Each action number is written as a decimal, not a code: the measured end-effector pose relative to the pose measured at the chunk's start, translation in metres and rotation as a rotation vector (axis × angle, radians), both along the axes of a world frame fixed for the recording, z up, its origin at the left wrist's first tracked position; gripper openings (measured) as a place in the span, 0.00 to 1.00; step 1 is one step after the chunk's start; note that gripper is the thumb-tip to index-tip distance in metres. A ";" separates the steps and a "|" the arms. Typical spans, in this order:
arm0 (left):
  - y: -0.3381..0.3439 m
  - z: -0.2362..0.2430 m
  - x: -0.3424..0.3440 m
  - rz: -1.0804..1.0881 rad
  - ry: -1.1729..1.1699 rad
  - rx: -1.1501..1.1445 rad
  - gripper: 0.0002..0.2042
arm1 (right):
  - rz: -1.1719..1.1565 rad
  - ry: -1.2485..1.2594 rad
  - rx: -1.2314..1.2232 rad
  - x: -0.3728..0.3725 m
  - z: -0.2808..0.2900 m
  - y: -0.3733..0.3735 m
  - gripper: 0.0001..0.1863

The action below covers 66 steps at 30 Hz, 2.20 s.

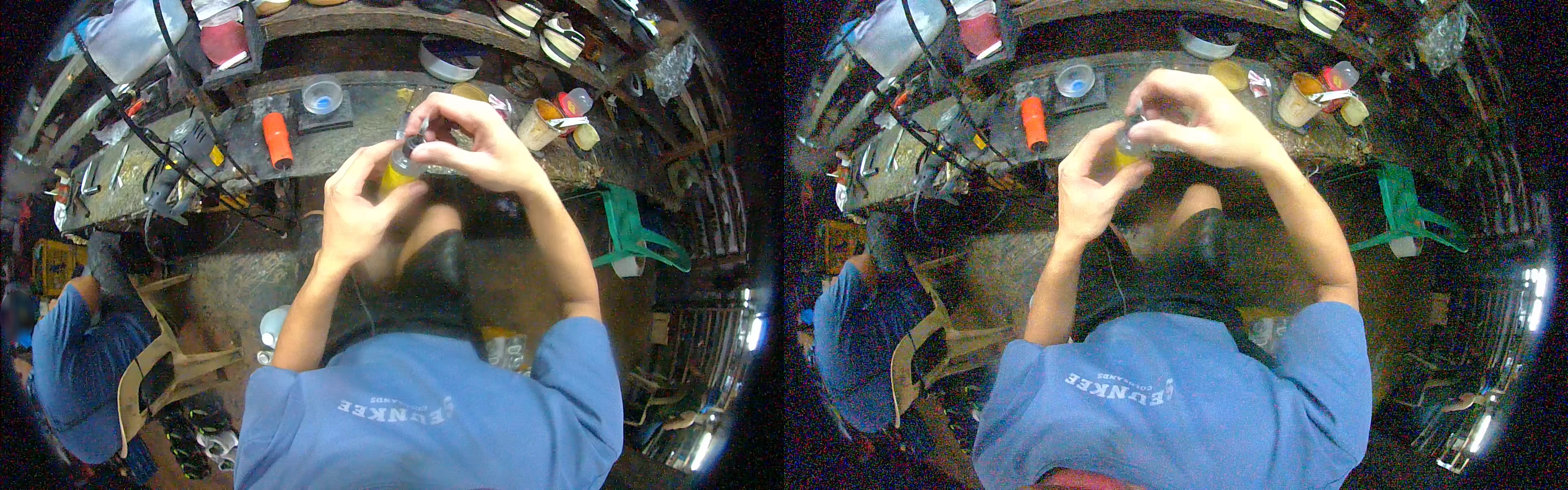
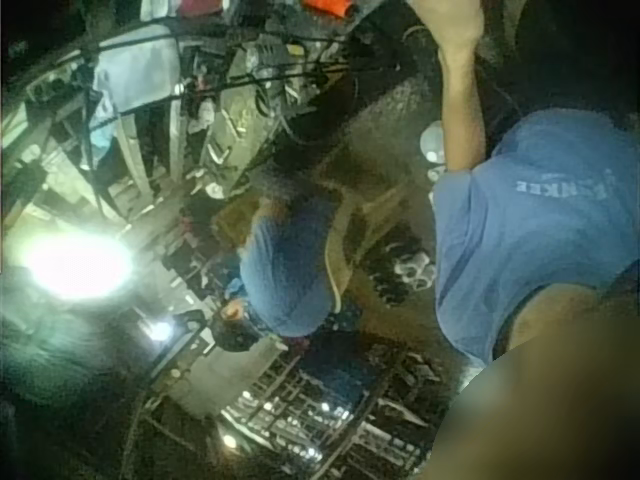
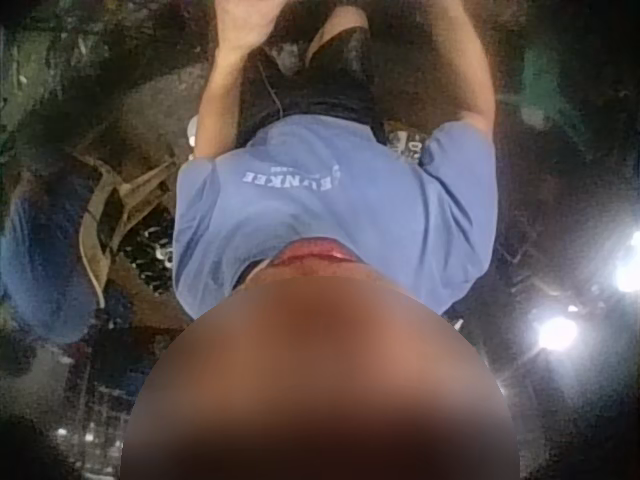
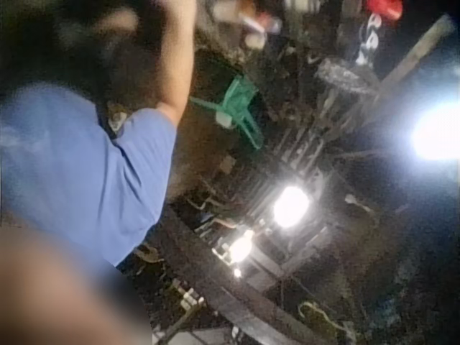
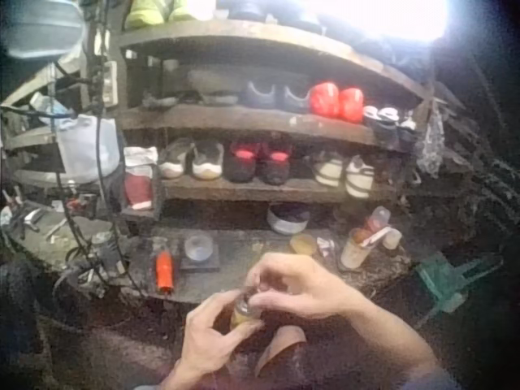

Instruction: The person applies glue to the sole of a sneaker using a small bottle, then presses the sole to the upper to bond them. The person repeatedly presses and adjusts the shoe to ensure adhesion.

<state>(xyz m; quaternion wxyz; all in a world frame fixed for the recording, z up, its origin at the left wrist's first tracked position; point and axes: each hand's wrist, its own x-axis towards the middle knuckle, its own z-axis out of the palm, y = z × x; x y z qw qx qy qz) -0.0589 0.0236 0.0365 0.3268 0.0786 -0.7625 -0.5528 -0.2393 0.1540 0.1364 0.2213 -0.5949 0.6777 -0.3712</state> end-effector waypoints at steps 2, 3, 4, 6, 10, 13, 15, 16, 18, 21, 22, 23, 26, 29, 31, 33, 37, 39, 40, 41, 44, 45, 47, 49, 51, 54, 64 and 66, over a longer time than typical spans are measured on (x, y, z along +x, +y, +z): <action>0.001 -0.001 0.000 -0.018 -0.018 0.032 0.27 | -0.006 0.100 -0.116 0.002 -0.005 0.000 0.20; 0.001 -0.001 0.000 -0.030 0.004 0.034 0.27 | 0.031 -0.021 -0.158 0.002 -0.007 0.001 0.20; 0.001 -0.001 -0.001 -0.039 -0.018 0.079 0.27 | 0.069 -0.141 -0.200 0.003 -0.008 0.002 0.20; 0.004 -0.002 -0.001 -0.063 -0.053 0.170 0.28 | 0.053 -0.144 -0.190 0.004 -0.010 0.004 0.22; 0.009 -0.004 -0.003 -0.061 0.023 0.066 0.27 | -0.084 -0.001 -0.045 0.007 -0.017 0.009 0.25; 0.011 -0.005 -0.004 -0.043 0.041 0.104 0.25 | 0.028 -0.220 -0.225 0.008 -0.025 0.012 0.21; 0.011 -0.006 -0.004 -0.050 0.028 0.143 0.25 | -0.011 -0.304 -0.180 0.009 -0.032 0.011 0.27; 0.011 -0.007 -0.004 -0.085 0.033 0.171 0.26 | -0.075 -0.327 -0.169 0.010 -0.035 0.012 0.29; 0.011 -0.008 -0.004 -0.153 0.010 0.242 0.28 | -0.082 -0.275 -0.207 0.012 -0.041 0.014 0.33; 0.012 -0.009 -0.003 -0.156 0.036 0.229 0.29 | 0.042 -0.593 -0.218 0.010 -0.042 0.022 0.25; 0.013 -0.009 -0.003 -0.136 0.032 0.221 0.28 | 0.037 -0.590 -0.208 0.008 -0.043 0.021 0.28; 0.014 -0.009 -0.003 -0.116 0.029 0.213 0.27 | 0.061 -0.576 -0.207 0.005 -0.043 0.018 0.31; 0.017 -0.008 -0.004 -0.116 0.057 0.237 0.26 | 0.099 -0.427 -0.281 0.004 -0.045 0.015 0.23; 0.020 -0.007 -0.002 -0.140 0.045 0.246 0.26 | 0.058 -0.420 -0.290 0.007 -0.042 0.019 0.21; 0.019 -0.007 0.000 -0.174 0.031 0.235 0.26 | 0.117 -0.462 -0.241 0.007 -0.037 0.024 0.23; 0.018 -0.007 0.001 -0.220 0.013 0.225 0.27 | 0.205 -0.306 -0.235 0.005 -0.035 0.023 0.20; 0.025 -0.007 -0.002 -0.195 0.065 0.201 0.28 | 0.195 -0.488 -0.281 0.011 -0.045 0.016 0.13; 0.032 -0.008 -0.001 -0.142 0.030 0.201 0.28 | 0.104 -0.562 -0.274 0.017 -0.056 0.015 0.13; 0.034 -0.008 -0.001 -0.092 0.040 0.165 0.27 | 0.058 -0.591 -0.280 0.019 -0.061 0.014 0.14; 0.034 -0.009 -0.002 -0.044 0.062 0.080 0.27 | 0.009 -0.610 -0.289 0.022 -0.067 0.015 0.14; 0.034 -0.012 -0.002 -0.117 0.048 0.270 0.25 | -0.036 -0.525 -0.348 0.030 -0.082 0.018 0.19; 0.033 -0.013 -0.003 -0.165 0.041 0.370 0.24 | -0.002 -0.619 -0.403 0.034 -0.088 0.019 0.33; 0.032 -0.015 -0.005 -0.059 0.127 0.246 0.24 | 0.022 -0.789 -0.503 0.052 -0.104 0.015 0.42; 0.032 -0.015 -0.006 -0.014 0.183 0.397 0.24 | 0.055 -0.936 -0.462 0.069 -0.115 0.020 0.52; 0.033 -0.010 -0.001 0.060 0.089 0.315 0.25 | -0.123 -0.815 -0.390 0.089 -0.127 0.022 0.44; 0.035 0.006 0.007 0.187 -0.043 -0.025 0.25 | -0.341 -0.771 -0.437 0.111 -0.137 0.019 0.34; 0.052 0.055 -0.002 0.097 -0.101 -0.069 0.18 | -0.612 0.028 -0.480 0.129 -0.141 -0.005 0.29; 0.049 0.058 0.003 -0.072 -0.169 0.039 0.23 | -0.488 -0.036 -0.446 0.126 -0.138 0.002 0.28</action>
